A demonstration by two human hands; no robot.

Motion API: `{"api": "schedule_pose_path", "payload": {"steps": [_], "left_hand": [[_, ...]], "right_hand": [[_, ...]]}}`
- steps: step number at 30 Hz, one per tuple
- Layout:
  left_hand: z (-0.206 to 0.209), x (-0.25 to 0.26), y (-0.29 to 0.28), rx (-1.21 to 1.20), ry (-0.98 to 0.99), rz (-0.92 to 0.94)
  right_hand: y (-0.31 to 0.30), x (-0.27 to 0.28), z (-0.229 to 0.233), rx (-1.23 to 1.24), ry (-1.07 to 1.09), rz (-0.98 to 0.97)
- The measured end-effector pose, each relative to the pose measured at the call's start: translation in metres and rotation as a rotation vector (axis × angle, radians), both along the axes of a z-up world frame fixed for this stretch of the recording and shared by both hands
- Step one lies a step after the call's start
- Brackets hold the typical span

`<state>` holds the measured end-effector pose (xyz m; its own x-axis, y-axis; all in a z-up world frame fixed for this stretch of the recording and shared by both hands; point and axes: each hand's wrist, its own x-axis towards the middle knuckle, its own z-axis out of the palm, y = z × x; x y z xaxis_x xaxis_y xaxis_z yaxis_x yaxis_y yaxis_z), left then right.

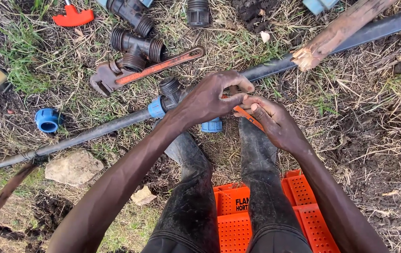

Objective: The person assembles a section of irrigation pipe by hand. They insert a black threaded connector into a pipe end, then slide a blue compression nut and ring over the pipe. They use an orange plastic strip to mark the pipe before tightening the blue nut to secure the joint.

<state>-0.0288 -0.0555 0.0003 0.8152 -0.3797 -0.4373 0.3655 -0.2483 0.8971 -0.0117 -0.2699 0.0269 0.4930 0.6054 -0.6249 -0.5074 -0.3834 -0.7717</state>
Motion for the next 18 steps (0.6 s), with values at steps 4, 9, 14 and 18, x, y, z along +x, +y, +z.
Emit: {"api": "schedule_pose_path", "payload": {"steps": [4,9,14,18], "left_hand": [[0.002,0.001,0.006,0.008,-0.030,0.023],[-0.027,-0.010,0.014,0.061,-0.123,0.077],[-0.039,-0.014,0.024,0.062,-0.126,0.174],[0.001,0.004,0.050,0.091,-0.066,0.140]], "right_hand": [[-0.006,-0.004,-0.006,0.016,0.040,0.017],[-0.006,-0.007,-0.009,0.008,0.021,-0.011],[-0.009,-0.010,-0.013,-0.018,-0.020,0.041],[-0.009,-0.010,-0.016,-0.081,-0.109,0.139]]}}
